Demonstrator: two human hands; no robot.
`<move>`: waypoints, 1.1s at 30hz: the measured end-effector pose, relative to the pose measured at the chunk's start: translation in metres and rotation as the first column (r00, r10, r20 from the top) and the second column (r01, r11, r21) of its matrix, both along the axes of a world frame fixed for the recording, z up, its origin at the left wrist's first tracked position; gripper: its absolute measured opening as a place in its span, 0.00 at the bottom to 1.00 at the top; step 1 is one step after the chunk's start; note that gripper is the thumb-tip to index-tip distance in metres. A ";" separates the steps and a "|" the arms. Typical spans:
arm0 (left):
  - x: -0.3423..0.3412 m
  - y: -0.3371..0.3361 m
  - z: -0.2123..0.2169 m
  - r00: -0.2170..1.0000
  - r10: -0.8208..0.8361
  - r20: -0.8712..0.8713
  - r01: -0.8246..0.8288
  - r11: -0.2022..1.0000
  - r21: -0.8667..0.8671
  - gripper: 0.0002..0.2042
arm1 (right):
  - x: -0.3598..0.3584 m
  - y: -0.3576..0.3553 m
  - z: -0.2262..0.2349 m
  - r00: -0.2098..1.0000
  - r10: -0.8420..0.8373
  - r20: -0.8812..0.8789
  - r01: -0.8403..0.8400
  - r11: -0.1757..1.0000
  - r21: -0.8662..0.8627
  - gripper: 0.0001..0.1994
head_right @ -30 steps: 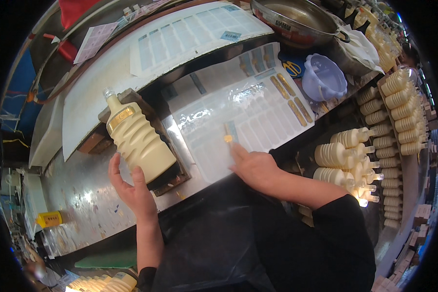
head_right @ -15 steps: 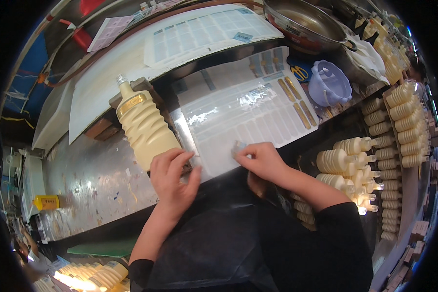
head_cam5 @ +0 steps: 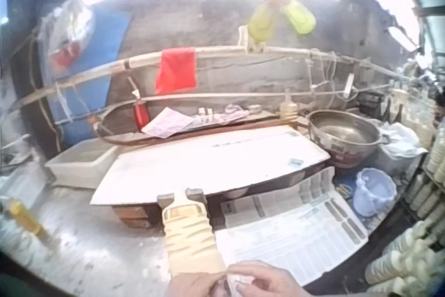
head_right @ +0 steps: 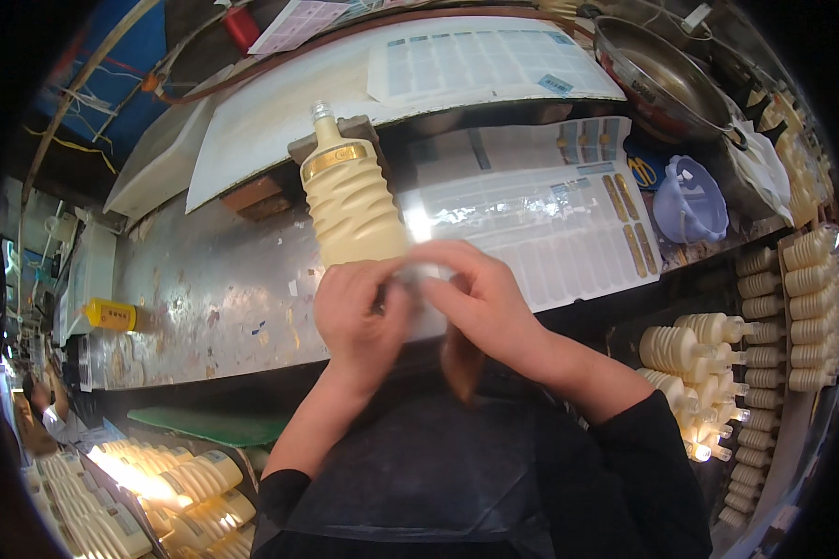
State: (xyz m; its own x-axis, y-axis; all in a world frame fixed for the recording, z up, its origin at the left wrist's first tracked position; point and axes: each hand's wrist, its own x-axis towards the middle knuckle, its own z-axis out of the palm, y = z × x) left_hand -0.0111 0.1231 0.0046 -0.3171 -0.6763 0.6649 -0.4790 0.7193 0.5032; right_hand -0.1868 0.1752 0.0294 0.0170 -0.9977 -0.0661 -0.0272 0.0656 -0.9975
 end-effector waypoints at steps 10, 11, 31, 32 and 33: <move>0.029 0.008 0.014 0.628 0.366 -0.687 0.335 0.669 0.663 0.13 | 0.010 -0.045 -0.020 0.962 0.097 0.257 -0.159 0.959 0.233 0.08; 0.031 0.006 0.012 0.620 0.406 -0.671 0.311 0.658 0.686 0.13 | 0.006 -0.048 -0.018 0.965 0.156 0.209 -0.204 0.951 0.232 0.09; 0.039 -0.024 -0.050 0.800 0.386 -0.460 0.112 0.657 0.746 0.22 | 0.017 -0.056 -0.043 0.979 -0.035 -0.200 0.052 0.995 0.081 0.08; 0.037 -0.023 -0.053 0.806 0.378 -0.455 0.108 0.662 0.742 0.23 | 0.016 -0.056 -0.042 0.976 -0.028 -0.217 0.050 0.994 0.096 0.08; 0.034 -0.024 -0.054 0.815 0.363 -0.451 0.111 0.667 0.737 0.24 | 0.009 -0.056 -0.048 0.971 -0.041 -0.237 0.060 0.995 0.077 0.07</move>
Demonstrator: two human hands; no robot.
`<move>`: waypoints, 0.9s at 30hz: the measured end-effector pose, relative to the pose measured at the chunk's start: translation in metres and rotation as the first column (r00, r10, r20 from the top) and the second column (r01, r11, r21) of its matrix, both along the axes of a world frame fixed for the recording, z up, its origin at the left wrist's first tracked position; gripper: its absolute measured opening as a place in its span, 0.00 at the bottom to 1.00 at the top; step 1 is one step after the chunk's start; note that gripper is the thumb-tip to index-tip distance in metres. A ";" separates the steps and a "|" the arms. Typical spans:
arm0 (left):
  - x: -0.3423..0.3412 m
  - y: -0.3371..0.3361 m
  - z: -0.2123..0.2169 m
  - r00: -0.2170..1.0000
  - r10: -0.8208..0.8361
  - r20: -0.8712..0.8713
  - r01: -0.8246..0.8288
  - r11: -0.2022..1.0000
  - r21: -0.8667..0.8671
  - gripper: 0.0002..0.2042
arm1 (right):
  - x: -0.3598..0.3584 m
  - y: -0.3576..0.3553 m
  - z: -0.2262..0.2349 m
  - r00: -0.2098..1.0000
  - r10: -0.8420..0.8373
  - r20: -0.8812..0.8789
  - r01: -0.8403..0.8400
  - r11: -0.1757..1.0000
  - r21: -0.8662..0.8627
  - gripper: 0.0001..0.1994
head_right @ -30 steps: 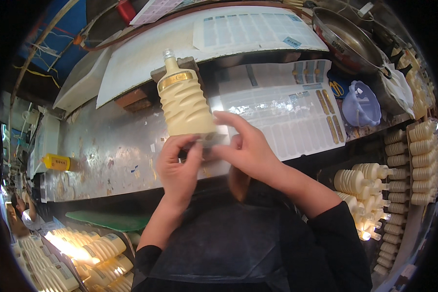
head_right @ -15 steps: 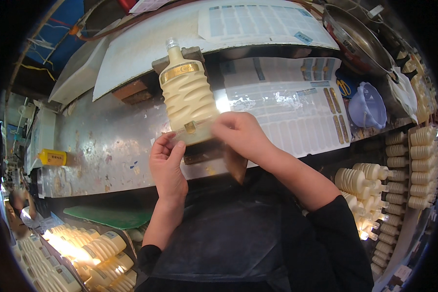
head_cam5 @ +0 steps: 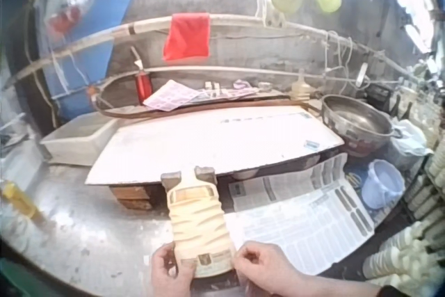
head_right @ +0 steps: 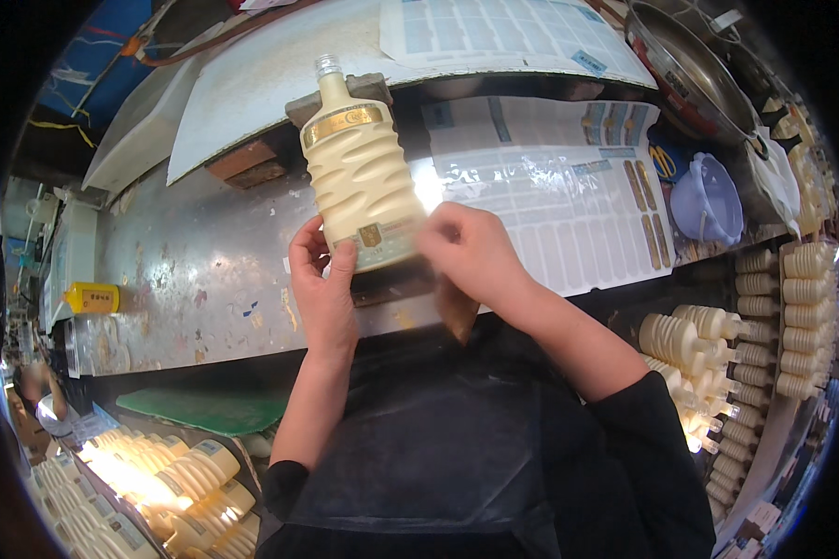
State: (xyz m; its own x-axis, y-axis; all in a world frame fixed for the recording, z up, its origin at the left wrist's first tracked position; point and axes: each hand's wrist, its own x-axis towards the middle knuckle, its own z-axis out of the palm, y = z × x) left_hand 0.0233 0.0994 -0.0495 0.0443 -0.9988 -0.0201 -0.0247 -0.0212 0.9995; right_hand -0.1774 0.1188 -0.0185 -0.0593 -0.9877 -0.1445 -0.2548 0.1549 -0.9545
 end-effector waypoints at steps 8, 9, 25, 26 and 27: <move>0.004 -0.002 -0.010 0.970 -0.003 -0.243 -0.004 0.999 -0.031 0.22 | -0.002 -0.007 0.003 0.996 0.012 0.092 -0.019 0.996 0.084 0.22; 0.005 -0.002 -0.011 0.964 -0.009 -0.267 0.003 1.000 -0.023 0.24 | 0.003 -0.008 0.003 0.997 0.024 0.077 -0.031 0.996 0.084 0.23; 0.001 -0.002 -0.002 0.989 0.011 -0.149 -0.012 1.000 -0.004 0.26 | 0.004 -0.010 -0.002 0.999 0.045 0.019 -0.046 0.996 0.071 0.26; 0.002 -0.005 -0.003 0.991 0.015 -0.134 -0.018 1.000 -0.018 0.28 | 0.003 -0.011 -0.002 0.997 0.034 0.068 -0.039 0.996 0.078 0.26; 0.003 -0.008 -0.004 0.993 0.019 -0.119 -0.022 0.999 -0.031 0.29 | 0.003 -0.013 -0.003 0.993 0.022 0.116 -0.032 0.996 0.086 0.26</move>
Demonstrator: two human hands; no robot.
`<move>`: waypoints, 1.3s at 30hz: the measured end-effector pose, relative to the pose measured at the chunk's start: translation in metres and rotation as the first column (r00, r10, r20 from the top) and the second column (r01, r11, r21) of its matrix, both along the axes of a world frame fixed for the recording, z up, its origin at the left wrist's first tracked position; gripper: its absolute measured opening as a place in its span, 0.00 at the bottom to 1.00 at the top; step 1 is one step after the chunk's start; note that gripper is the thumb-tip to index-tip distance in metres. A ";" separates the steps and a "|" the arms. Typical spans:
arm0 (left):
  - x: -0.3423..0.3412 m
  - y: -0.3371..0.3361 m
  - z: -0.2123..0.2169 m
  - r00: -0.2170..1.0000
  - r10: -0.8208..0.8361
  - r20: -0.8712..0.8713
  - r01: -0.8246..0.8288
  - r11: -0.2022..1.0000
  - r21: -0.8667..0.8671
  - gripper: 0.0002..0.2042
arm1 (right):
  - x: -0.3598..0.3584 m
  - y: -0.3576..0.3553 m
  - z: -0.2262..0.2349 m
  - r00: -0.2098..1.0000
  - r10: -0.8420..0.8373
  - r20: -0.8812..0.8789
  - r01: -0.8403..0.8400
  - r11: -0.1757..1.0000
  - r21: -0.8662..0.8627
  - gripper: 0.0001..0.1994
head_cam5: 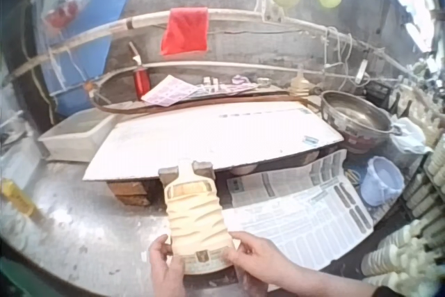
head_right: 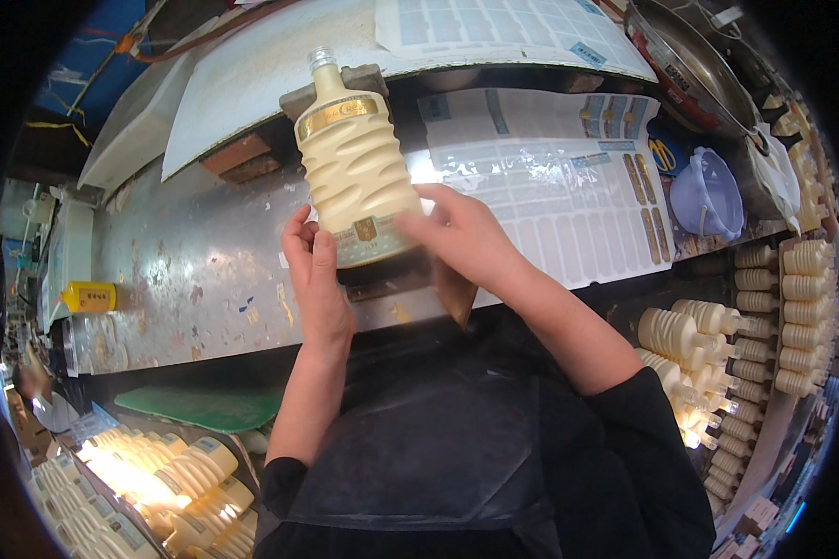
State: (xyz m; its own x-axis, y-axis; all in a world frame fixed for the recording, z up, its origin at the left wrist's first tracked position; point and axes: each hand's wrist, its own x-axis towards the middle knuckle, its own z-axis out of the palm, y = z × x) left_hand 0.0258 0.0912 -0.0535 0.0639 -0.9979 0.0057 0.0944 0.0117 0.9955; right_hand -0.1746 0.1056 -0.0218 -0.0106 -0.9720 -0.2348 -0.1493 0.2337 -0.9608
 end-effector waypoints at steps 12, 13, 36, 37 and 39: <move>-0.007 -0.006 0.005 0.956 0.017 0.294 -0.024 0.999 0.021 0.34 | 0.003 0.000 -0.003 0.993 -0.004 -0.121 0.001 1.000 -0.023 0.25; -0.005 -0.004 0.005 0.984 0.003 0.180 -0.007 1.000 0.026 0.32 | 0.002 -0.001 -0.004 0.995 0.001 -0.101 -0.003 1.000 -0.018 0.25; 0.001 0.005 -0.004 0.986 -0.070 -0.152 0.075 0.997 0.027 0.27 | -0.005 0.004 -0.008 0.998 0.056 -0.010 -0.057 0.998 -0.023 0.28; 0.001 0.005 -0.005 0.988 -0.067 -0.142 0.070 0.997 0.020 0.26 | -0.005 0.004 -0.008 0.998 0.057 -0.010 -0.058 0.998 -0.024 0.29; 0.001 0.005 -0.007 0.991 -0.060 -0.122 0.061 0.998 0.004 0.26 | -0.004 0.004 -0.009 0.998 0.055 -0.028 -0.056 0.998 -0.033 0.28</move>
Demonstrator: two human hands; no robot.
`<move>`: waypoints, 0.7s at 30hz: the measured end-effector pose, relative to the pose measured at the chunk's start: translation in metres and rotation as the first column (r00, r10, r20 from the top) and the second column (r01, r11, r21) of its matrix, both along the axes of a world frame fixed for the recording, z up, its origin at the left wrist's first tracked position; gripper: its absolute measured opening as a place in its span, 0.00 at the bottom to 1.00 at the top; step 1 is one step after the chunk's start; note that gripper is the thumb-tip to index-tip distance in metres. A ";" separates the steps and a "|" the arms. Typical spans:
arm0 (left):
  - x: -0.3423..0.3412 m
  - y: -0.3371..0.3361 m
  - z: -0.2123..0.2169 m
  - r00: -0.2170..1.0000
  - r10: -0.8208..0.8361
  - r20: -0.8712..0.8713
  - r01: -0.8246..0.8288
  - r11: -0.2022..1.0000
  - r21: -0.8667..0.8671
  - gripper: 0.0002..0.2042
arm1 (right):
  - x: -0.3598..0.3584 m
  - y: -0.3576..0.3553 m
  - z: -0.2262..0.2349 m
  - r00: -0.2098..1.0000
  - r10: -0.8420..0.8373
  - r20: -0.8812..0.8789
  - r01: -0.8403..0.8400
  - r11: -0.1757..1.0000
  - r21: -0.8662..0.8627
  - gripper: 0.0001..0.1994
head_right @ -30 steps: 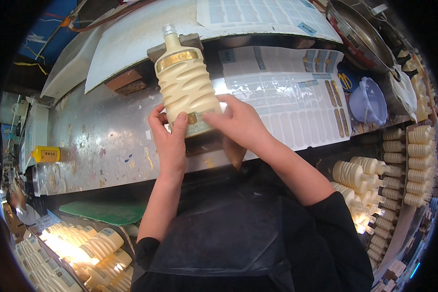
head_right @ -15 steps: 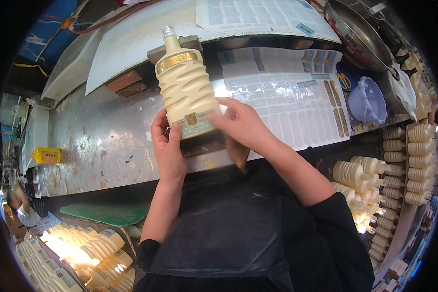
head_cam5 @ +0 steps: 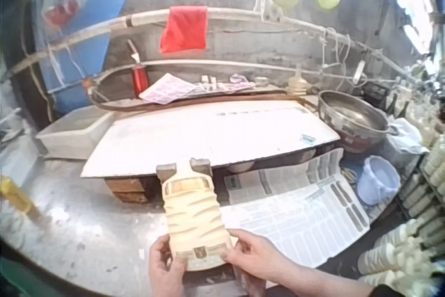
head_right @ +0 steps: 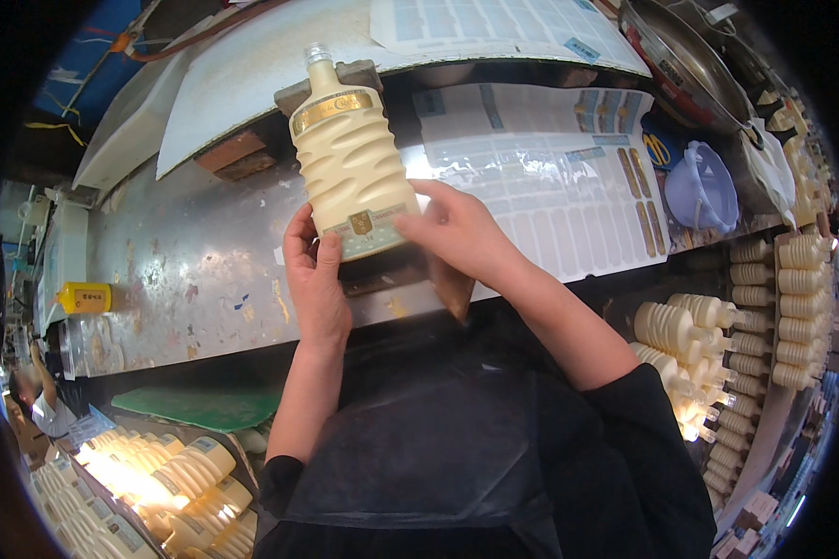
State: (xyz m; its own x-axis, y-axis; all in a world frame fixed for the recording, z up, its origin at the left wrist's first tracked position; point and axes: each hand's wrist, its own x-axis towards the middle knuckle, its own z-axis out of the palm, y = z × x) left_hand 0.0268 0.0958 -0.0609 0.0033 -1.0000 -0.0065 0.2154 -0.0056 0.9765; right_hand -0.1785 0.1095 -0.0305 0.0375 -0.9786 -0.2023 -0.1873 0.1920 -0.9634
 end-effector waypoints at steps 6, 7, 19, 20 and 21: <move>-0.001 0.002 0.003 0.991 0.001 -0.131 0.001 1.000 0.019 0.24 | 0.000 -0.002 0.002 0.993 -0.025 0.113 0.017 0.998 0.068 0.26; -0.001 0.002 0.003 0.994 0.001 -0.112 0.000 1.000 0.014 0.24 | 0.000 -0.002 0.000 0.991 -0.030 0.128 0.022 0.998 0.060 0.26; 0.000 0.003 0.003 0.996 -0.007 -0.092 0.011 0.999 0.041 0.26 | 0.002 -0.001 0.001 1.000 -0.018 0.023 0.018 0.999 0.028 0.26; 0.000 0.003 0.003 0.995 -0.008 -0.097 0.013 0.999 0.044 0.26 | 0.002 0.000 0.002 1.000 -0.016 0.022 0.016 0.999 0.034 0.26; 0.000 0.003 0.004 0.995 -0.010 -0.102 0.014 0.999 0.047 0.26 | 0.002 0.000 0.004 1.000 -0.014 0.022 0.013 0.999 0.039 0.26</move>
